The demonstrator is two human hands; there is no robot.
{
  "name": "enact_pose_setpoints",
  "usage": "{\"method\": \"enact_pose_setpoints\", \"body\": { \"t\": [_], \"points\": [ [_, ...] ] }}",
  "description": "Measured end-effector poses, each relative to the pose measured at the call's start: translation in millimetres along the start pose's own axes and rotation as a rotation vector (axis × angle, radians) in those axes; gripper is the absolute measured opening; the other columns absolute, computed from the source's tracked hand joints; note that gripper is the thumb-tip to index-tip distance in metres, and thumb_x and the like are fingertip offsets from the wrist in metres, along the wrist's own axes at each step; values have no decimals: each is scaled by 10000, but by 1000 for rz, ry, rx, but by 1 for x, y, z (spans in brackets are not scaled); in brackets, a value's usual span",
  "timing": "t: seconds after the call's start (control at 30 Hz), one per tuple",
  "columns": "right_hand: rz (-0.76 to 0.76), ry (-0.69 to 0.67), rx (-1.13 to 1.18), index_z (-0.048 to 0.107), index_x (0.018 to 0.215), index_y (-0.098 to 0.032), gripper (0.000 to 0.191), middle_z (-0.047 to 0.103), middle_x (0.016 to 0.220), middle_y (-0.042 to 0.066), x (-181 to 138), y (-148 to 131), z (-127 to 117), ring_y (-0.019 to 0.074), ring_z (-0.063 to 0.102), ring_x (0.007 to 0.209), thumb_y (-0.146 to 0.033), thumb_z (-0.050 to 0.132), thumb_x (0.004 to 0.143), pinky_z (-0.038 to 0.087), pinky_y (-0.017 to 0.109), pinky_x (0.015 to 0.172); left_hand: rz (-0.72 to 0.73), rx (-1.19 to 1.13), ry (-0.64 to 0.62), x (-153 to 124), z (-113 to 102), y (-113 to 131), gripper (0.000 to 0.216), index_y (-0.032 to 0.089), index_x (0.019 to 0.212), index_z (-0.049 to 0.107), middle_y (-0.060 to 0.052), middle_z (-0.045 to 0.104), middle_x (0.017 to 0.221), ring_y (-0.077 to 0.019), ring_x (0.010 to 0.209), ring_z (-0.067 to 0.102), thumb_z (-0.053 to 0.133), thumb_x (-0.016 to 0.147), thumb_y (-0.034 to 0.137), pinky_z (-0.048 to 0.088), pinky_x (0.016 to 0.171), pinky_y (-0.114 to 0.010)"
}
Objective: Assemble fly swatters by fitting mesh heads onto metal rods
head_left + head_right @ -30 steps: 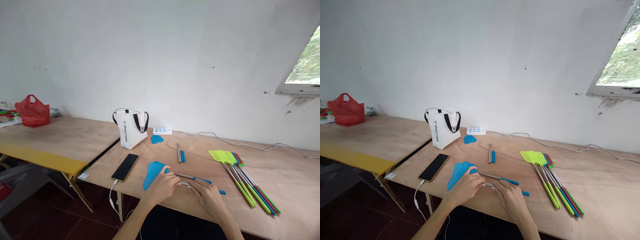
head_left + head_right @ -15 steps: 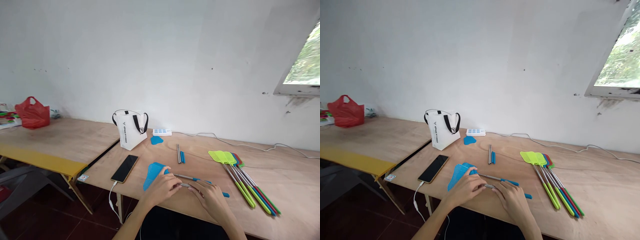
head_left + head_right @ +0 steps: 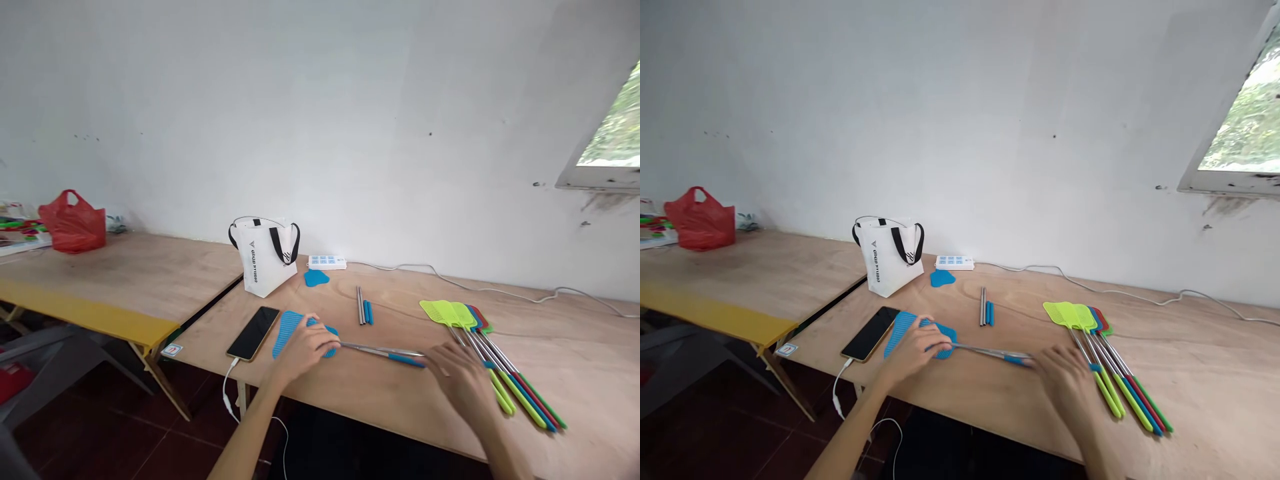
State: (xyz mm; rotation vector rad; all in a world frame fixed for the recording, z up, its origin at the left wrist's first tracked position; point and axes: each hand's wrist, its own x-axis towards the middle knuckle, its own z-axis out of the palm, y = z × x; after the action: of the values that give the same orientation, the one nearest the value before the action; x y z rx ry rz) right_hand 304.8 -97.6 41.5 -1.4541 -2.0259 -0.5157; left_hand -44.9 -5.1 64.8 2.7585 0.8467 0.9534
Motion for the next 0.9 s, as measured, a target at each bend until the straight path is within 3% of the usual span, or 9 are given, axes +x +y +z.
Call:
{"method": "enact_pose_setpoints", "body": {
  "t": [0.07,0.13,0.27,0.5,0.73,0.83,0.9],
  "points": [
    [73,116,-79,784,904,-296,504,786,944,50,-18,46,-7,258,689,887,-571,380,1027,449,393,838,-39,28,22,-5,-14,-11,364,248,942,744,15,770,876,-147,794,649,428,1090,354,362,1042,-417],
    [136,135,-106,792,905,-305,561,789,964,49,-38,85,-11,262,689,883,-636,351,1005,462,404,824,-53,34,5,-8,-23,-15,366,249,943,743,18,767,859,-146,783,643,430,1089,369,362,1029,-407],
    [193,78,-70,804,907,-305,606,787,983,63,-65,121,-11,270,698,891,-695,344,970,477,414,794,-60,8,-42,-6,-21,-9,383,253,922,736,28,780,906,-150,797,639,417,1093,378,368,997,-392],
    [298,0,-20,813,906,-354,615,787,1007,37,-68,125,-13,257,709,905,-757,349,936,505,402,799,-45,38,-35,-1,-12,-1,376,256,935,742,31,784,914,-151,809,651,420,1094,368,348,1027,-397],
    [352,-68,44,805,946,-358,613,786,1041,24,-60,117,-10,261,715,959,-764,347,939,533,385,778,28,108,60,-1,-27,0,346,234,971,736,13,747,815,-145,754,623,425,1093,326,351,1023,-410],
    [308,-56,66,803,974,-352,594,787,1039,32,-49,104,-11,268,718,946,-748,362,948,544,382,768,51,127,101,-2,-33,0,332,229,951,723,20,726,789,-138,758,622,428,1090,290,341,1040,-412],
    [254,-30,110,799,976,-336,549,785,1019,41,-35,81,-11,265,717,918,-715,402,958,546,376,770,64,139,123,0,-29,5,312,227,946,710,25,712,771,-135,753,620,436,1087,277,339,1028,-411]
  ]
}}
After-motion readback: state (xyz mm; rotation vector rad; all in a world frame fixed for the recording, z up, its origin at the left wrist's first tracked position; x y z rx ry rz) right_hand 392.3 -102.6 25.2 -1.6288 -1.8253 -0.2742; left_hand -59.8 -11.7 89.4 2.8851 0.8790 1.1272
